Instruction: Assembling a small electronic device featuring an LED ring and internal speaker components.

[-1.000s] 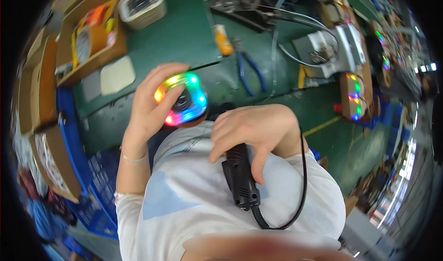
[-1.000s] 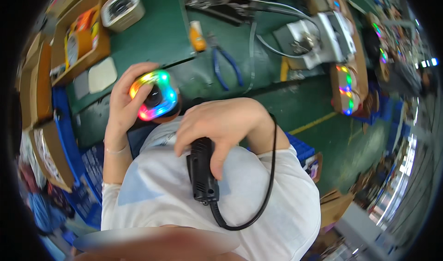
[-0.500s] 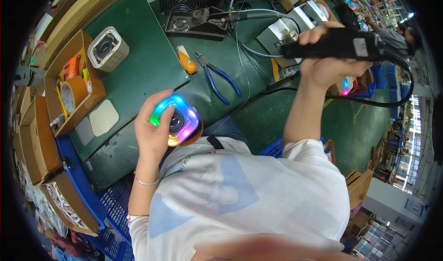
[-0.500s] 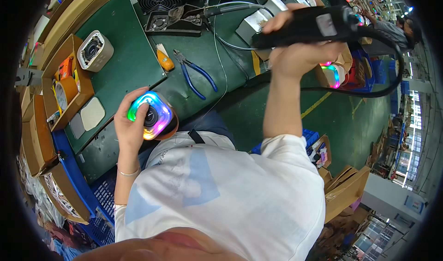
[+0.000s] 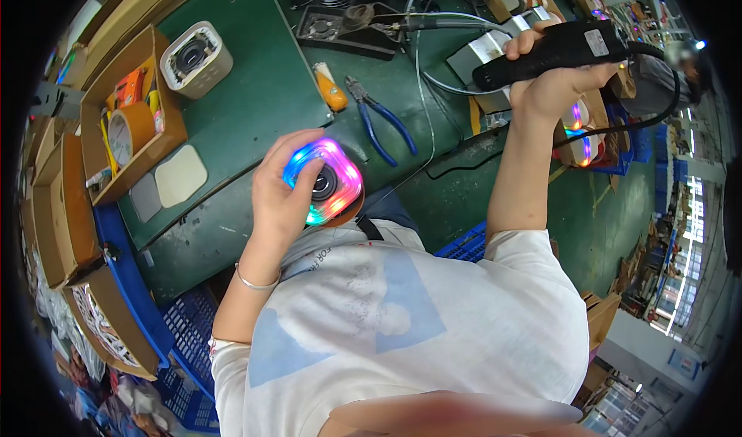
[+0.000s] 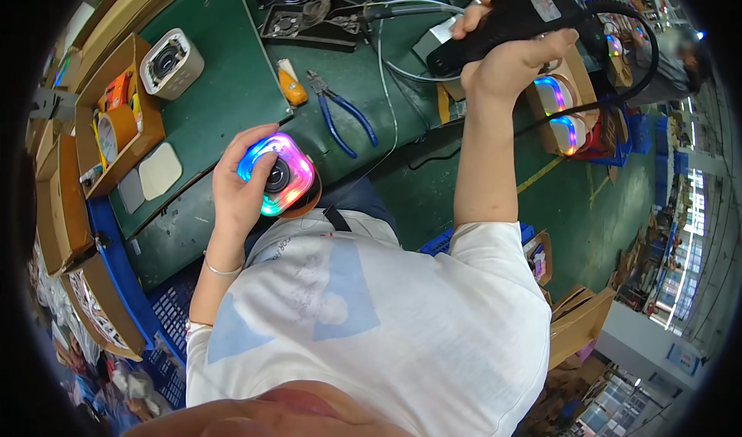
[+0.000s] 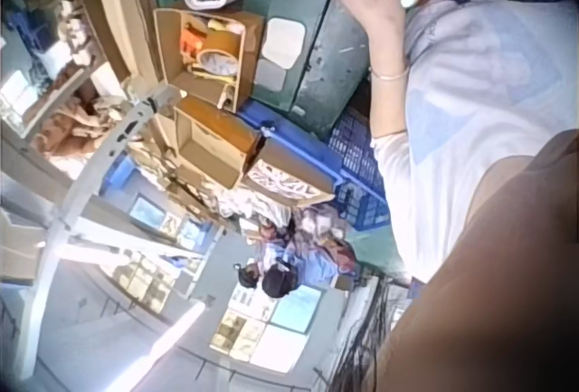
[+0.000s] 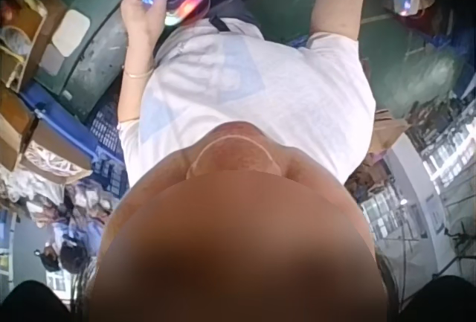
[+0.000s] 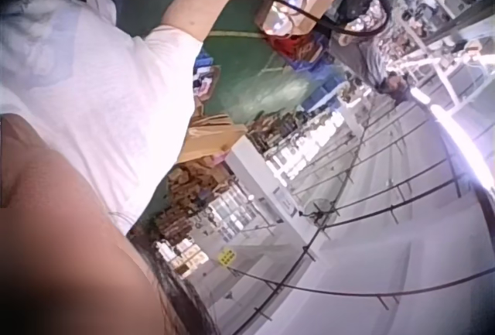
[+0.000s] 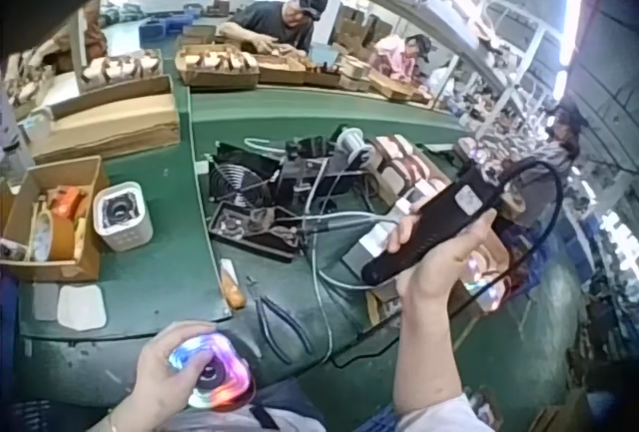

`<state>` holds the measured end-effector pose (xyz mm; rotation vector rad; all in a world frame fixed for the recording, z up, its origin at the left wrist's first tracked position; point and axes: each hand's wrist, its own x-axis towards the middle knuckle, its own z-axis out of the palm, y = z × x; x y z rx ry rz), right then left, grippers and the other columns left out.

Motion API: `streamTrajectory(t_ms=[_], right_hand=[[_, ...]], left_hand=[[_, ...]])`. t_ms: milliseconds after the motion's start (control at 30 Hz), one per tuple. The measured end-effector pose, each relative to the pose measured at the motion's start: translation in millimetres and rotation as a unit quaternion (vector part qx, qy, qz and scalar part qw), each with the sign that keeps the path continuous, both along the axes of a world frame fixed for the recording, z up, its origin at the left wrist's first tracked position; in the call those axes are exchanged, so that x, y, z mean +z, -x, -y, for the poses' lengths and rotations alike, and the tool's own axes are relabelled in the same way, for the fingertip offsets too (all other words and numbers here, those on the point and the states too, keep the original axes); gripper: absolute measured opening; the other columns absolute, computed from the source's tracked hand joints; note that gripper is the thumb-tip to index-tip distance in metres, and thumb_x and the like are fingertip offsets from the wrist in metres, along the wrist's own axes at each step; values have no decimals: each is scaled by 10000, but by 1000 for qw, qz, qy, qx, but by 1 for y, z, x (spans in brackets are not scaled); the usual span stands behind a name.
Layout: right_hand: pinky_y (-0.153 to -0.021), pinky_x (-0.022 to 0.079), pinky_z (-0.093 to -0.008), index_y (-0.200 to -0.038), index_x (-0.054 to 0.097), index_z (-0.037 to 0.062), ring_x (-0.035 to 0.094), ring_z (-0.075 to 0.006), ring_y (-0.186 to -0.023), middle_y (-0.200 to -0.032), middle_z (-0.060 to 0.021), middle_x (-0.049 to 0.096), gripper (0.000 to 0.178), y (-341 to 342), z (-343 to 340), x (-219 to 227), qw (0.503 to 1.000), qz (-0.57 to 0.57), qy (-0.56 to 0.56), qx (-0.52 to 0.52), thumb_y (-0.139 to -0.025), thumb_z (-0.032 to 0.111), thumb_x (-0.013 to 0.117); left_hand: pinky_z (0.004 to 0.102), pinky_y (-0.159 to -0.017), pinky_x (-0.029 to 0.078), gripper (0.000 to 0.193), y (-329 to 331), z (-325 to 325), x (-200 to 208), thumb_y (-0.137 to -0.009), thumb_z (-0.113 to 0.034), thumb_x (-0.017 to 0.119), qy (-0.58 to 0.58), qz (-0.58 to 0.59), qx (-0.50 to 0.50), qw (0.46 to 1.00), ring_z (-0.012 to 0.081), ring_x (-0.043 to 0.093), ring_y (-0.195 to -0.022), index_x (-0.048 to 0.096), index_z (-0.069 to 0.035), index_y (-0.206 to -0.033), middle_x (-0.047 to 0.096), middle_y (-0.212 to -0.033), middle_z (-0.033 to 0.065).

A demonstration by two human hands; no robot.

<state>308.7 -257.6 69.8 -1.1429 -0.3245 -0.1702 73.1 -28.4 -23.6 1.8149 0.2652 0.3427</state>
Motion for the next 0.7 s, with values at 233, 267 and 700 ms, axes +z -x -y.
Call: streamTrajectory(t_ms=[233, 267, 700], right_hand=[[-559, 439, -360, -978, 600, -3, 492, -237, -522, -605, -102, 518, 1155, 73, -61, -1, 966, 2, -75, 248, -654, 1042, 231], [-559, 439, -360, -978, 600, -3, 492, -237, -522, -605, -102, 518, 1155, 81, -70, -1, 964, -4, -78, 253, -654, 1042, 231], [-521, 445, -310, -1095, 499, -13, 521, -176, -528, -649, -75, 540, 1197, 101, -120, -13, 892, 127, -40, 432, -556, 1048, 376]], left_hand=[[337, -914, 504, 304, -1, -1, 6, -861, -54, 678, -2, -39, -14, 999, 315, 666, -1023, 671, -27, -1164, 681, -1137, 154], [342, -902, 507, 307, -2, -1, 7, -858, -56, 681, -13, -46, -18, 999, 327, 667, -1008, 671, -30, -1163, 685, -1125, 153], [379, -833, 526, 244, 0, -2, 5, -856, -57, 693, -50, -10, 1, 999, 356, 663, -939, 680, -38, -1099, 686, -1055, 150]])
